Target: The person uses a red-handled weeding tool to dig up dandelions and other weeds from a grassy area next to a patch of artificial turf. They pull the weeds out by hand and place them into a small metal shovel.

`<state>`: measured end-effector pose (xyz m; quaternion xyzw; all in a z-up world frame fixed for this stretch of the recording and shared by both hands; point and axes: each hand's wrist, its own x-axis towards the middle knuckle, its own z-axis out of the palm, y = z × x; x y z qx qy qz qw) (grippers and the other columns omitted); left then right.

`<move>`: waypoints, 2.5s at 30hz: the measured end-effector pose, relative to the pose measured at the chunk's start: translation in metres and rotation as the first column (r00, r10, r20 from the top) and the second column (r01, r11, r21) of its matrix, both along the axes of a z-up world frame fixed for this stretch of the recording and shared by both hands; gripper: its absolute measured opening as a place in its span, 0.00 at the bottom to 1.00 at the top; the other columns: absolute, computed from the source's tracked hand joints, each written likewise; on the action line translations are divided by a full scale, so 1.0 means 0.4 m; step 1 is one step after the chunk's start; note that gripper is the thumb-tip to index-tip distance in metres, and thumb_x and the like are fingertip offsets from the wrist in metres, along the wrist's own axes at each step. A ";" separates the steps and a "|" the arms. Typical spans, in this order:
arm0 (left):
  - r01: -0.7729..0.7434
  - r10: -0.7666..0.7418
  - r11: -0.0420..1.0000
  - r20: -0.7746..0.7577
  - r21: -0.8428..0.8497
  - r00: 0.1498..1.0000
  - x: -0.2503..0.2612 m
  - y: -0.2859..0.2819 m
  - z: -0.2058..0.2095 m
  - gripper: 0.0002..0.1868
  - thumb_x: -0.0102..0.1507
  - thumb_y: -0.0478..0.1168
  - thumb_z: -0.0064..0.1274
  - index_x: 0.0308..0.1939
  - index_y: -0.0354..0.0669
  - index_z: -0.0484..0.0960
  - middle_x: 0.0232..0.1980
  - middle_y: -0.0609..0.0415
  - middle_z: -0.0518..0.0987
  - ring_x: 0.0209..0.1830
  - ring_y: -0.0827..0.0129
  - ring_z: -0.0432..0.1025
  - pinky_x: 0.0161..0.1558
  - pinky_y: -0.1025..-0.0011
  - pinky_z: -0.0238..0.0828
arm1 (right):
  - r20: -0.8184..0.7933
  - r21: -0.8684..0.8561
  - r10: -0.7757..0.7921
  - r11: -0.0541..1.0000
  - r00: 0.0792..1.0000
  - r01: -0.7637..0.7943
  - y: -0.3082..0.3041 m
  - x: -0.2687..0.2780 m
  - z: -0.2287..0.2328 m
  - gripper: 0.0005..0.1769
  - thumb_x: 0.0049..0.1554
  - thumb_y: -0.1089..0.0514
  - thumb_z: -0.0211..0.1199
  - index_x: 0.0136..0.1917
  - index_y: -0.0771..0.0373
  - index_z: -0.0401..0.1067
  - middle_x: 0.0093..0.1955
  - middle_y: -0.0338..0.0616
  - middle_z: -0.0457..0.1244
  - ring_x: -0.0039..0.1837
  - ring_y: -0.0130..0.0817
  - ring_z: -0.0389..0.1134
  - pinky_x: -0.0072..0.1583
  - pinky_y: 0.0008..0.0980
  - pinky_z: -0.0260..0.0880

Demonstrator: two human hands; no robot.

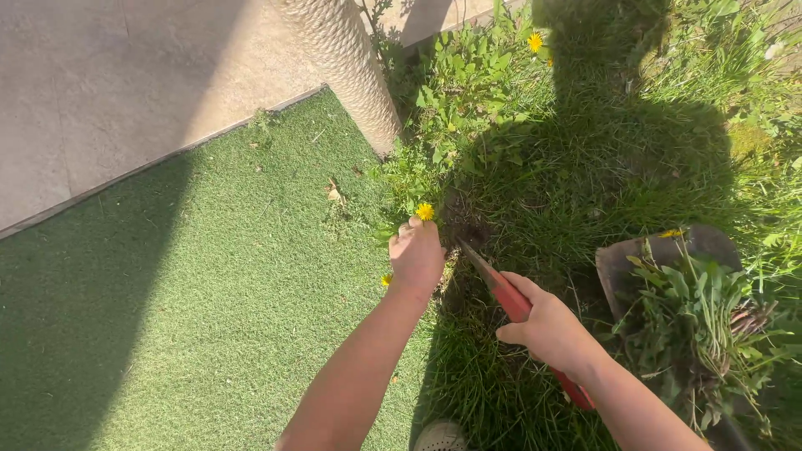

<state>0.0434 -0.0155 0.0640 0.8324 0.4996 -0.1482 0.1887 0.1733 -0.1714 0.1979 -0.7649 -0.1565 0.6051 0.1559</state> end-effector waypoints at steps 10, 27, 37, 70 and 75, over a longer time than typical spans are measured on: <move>0.118 -0.110 0.982 0.056 -0.145 0.992 0.029 0.041 0.032 0.08 0.69 0.28 0.46 0.50 0.40 0.76 0.29 0.58 0.72 0.30 0.65 0.70 0.66 0.41 0.65 | 0.141 -0.114 0.299 0.952 0.944 -0.285 0.001 -0.026 -0.014 0.50 0.51 0.57 0.63 0.82 0.32 0.49 0.54 0.42 0.69 0.46 0.41 0.68 0.48 0.34 0.65; 0.413 -0.415 0.910 0.027 0.043 0.910 -0.012 0.090 -0.140 0.14 0.65 0.29 0.46 0.27 0.48 0.78 0.26 0.60 0.71 0.27 0.66 0.67 0.34 0.63 0.66 | 0.419 -0.264 0.793 0.572 0.442 -0.776 0.076 -0.078 -0.060 0.44 0.56 0.62 0.49 0.82 0.50 0.40 0.54 0.49 0.67 0.51 0.53 0.73 0.50 0.51 0.74; 0.349 -0.352 0.936 0.099 0.040 0.931 -0.024 0.088 -0.193 0.09 0.67 0.41 0.47 0.36 0.53 0.84 0.35 0.61 0.78 0.39 0.58 0.75 0.39 0.59 0.68 | 0.363 -0.314 0.777 0.622 0.514 -0.718 0.116 -0.116 -0.086 0.49 0.55 0.60 0.51 0.85 0.46 0.34 0.57 0.48 0.65 0.50 0.49 0.74 0.50 0.49 0.74; -0.036 0.206 0.889 0.329 -0.456 0.921 -0.034 0.150 -0.076 0.17 0.74 0.47 0.37 0.30 0.49 0.63 0.29 0.61 0.61 0.27 0.71 0.57 0.31 0.67 0.54 | -0.087 -0.090 -0.003 0.996 0.996 -0.005 0.208 -0.083 0.003 0.49 0.48 0.63 0.61 0.81 0.43 0.53 0.45 0.49 0.63 0.26 0.38 0.55 0.32 0.36 0.58; -0.188 0.640 0.653 0.403 -0.733 0.654 -0.086 0.087 0.012 0.16 0.76 0.45 0.37 0.33 0.53 0.59 0.31 0.60 0.62 0.25 0.74 0.57 0.19 0.75 0.50 | -0.046 -0.089 0.106 0.990 0.993 -0.110 0.165 -0.085 -0.014 0.56 0.51 0.60 0.60 0.86 0.40 0.38 0.61 0.47 0.67 0.31 0.39 0.59 0.36 0.35 0.61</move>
